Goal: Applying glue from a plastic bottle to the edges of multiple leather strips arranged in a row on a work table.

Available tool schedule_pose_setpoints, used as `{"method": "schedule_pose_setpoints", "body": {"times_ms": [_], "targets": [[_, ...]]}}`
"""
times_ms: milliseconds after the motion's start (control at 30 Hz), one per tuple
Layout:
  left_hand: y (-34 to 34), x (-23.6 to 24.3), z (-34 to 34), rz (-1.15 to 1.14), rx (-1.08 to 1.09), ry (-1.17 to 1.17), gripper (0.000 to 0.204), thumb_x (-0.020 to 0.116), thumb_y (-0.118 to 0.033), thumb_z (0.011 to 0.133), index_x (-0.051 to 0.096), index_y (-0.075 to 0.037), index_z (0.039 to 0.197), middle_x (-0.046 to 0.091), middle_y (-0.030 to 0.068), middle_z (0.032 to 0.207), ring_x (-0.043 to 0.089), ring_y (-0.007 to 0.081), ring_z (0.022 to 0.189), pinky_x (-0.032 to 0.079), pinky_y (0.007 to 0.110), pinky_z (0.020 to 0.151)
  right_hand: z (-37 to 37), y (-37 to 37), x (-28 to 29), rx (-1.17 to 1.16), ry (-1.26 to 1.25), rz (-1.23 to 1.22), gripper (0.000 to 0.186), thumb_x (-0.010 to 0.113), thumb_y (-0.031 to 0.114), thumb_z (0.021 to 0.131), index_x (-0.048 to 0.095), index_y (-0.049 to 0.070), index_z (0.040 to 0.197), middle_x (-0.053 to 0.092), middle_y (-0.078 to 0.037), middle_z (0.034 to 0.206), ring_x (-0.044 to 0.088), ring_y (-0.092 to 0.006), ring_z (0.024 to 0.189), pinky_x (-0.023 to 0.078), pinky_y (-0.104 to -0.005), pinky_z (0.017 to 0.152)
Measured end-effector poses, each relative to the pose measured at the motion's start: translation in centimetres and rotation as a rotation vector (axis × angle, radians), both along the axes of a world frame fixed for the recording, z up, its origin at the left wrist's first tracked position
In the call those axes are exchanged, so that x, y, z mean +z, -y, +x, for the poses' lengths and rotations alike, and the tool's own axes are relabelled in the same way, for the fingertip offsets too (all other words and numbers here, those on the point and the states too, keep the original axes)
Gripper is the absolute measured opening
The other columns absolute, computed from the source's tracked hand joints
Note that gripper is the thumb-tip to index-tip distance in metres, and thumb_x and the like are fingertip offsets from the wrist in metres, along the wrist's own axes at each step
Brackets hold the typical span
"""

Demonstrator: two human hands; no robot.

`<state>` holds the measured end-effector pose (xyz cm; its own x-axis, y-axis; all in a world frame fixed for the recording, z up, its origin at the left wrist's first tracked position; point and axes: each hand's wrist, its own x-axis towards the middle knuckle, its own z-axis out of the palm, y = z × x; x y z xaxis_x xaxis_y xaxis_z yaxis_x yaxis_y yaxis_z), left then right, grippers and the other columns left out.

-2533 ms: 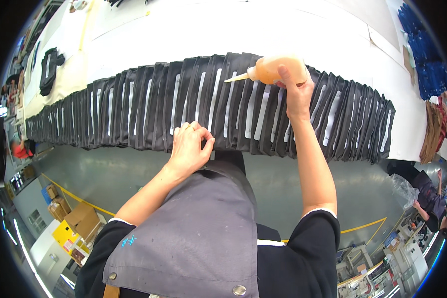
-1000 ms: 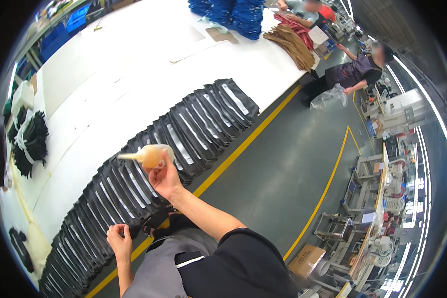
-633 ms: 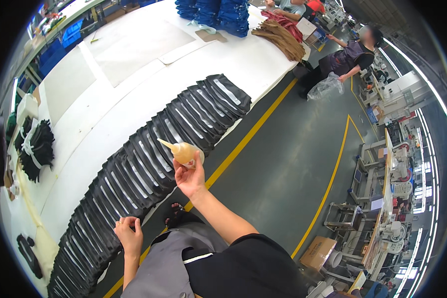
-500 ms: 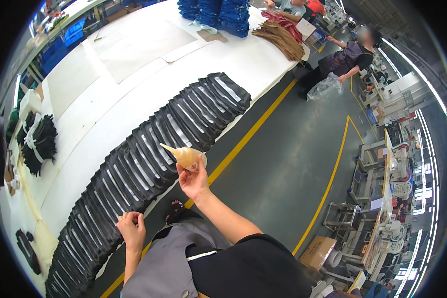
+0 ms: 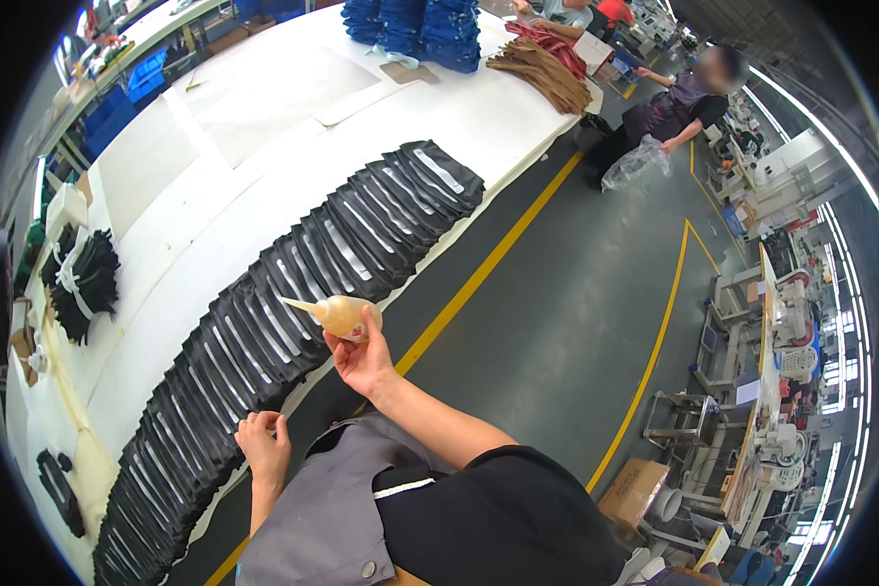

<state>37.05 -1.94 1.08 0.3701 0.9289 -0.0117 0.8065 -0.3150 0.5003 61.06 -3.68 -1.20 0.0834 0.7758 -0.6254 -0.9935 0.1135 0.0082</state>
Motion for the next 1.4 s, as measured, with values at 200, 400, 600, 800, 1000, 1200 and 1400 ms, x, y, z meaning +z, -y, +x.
{"method": "schedule_pose_setpoints", "body": {"times_ms": [200, 400, 600, 800, 1000, 1200, 1400], "targets": [[-1.7, 0.0, 3.9, -0.005, 0.076, -0.036, 0.007, 0.065, -0.016, 0.079, 0.064, -0.009, 0.077, 0.056, 0.0033, 0.074, 0.052, 0.0243, 0.08, 0.035, 0.038, 0.074, 3.9, -3.0, 0.5, 0.085, 0.048, -0.031, 0.057, 0.07, 0.05, 0.077, 0.058, 0.005, 0.109, 0.064, -0.007, 0.102, 0.064, -0.0217, 0.093, 0.053, -0.0195, 0.06], [-1.3, -1.0, 5.7, -0.04, 0.235, -0.099, 0.006, 0.065, -0.016, 0.078, 0.064, -0.01, 0.076, 0.058, 0.0034, 0.073, 0.053, 0.0245, 0.078, 0.037, 0.039, 0.072, 8.1, -6.3, -0.3, 0.205, 0.008, -0.031, 0.053, 0.073, 0.049, 0.074, 0.06, 0.011, 0.108, 0.064, -0.006, 0.101, 0.064, -0.0213, 0.089, 0.052, -0.0203, 0.057], [-1.4, -1.1, 6.5, 0.07, 0.353, -0.022, 0.007, 0.066, -0.015, 0.076, 0.063, -0.011, 0.071, 0.058, 0.0063, 0.069, 0.055, 0.0273, 0.069, 0.041, 0.041, 0.064, 12.3, -8.8, 0.6, 0.244, 0.041, 0.039, 0.047, 0.074, 0.043, 0.075, 0.063, 0.009, 0.106, 0.065, -0.008, 0.1, 0.065, -0.023, 0.088, 0.055, -0.0223, 0.06], [0.0, -1.8, 6.4, 0.119, 0.479, -0.163, 0.005, 0.066, -0.018, 0.078, 0.065, -0.013, 0.077, 0.056, 0.0028, 0.079, 0.05, 0.0245, 0.084, 0.035, 0.039, 0.074, 12.4, -10.0, -0.7, 0.347, 0.012, 0.068, 0.053, 0.069, 0.041, 0.081, 0.055, 0.005, 0.116, 0.061, -0.007, 0.111, 0.061, -0.0205, 0.1, 0.055, -0.0249, 0.068], [-2.5, -2.3, 5.6, 0.142, 0.37, -0.227, 0.011, 0.069, -0.02, 0.076, 0.066, -0.01, 0.079, 0.055, 0.0027, 0.082, 0.049, 0.0226, 0.085, 0.034, 0.037, 0.073, 8.5, -9.9, -0.4, 0.366, -0.039, 0.088, 0.053, 0.067, 0.04, 0.083, 0.053, 0.003, 0.118, 0.06, -0.008, 0.113, 0.061, -0.0203, 0.101, 0.054, -0.0254, 0.07], [-3.9, -3.4, 6.1, 0.105, 0.228, -0.296, 0.011, 0.07, -0.017, 0.073, 0.064, -0.009, 0.078, 0.055, 0.0041, 0.083, 0.048, 0.0225, 0.088, 0.034, 0.037, 0.075, 6.5, -8.8, -0.1, 0.368, -0.043, 0.084, 0.054, 0.066, 0.043, 0.083, 0.053, 0.004, 0.119, 0.06, -0.009, 0.112, 0.061, -0.0207, 0.1, 0.054, -0.0249, 0.069], [-5.9, -3.7, 5.6, -0.047, 0.11, 0.044, 0.006, 0.064, -0.008, 0.076, 0.062, -0.004, 0.08, 0.062, 0.0102, 0.074, 0.061, 0.0262, 0.077, 0.047, 0.036, 0.072, 6.0, -6.7, -0.3, 0.338, 0.318, 0.042, 0.053, 0.064, 0.045, 0.084, 0.053, 0.006, 0.119, 0.06, -0.008, 0.111, 0.06, -0.0205, 0.101, 0.054, -0.0241, 0.068]]}}
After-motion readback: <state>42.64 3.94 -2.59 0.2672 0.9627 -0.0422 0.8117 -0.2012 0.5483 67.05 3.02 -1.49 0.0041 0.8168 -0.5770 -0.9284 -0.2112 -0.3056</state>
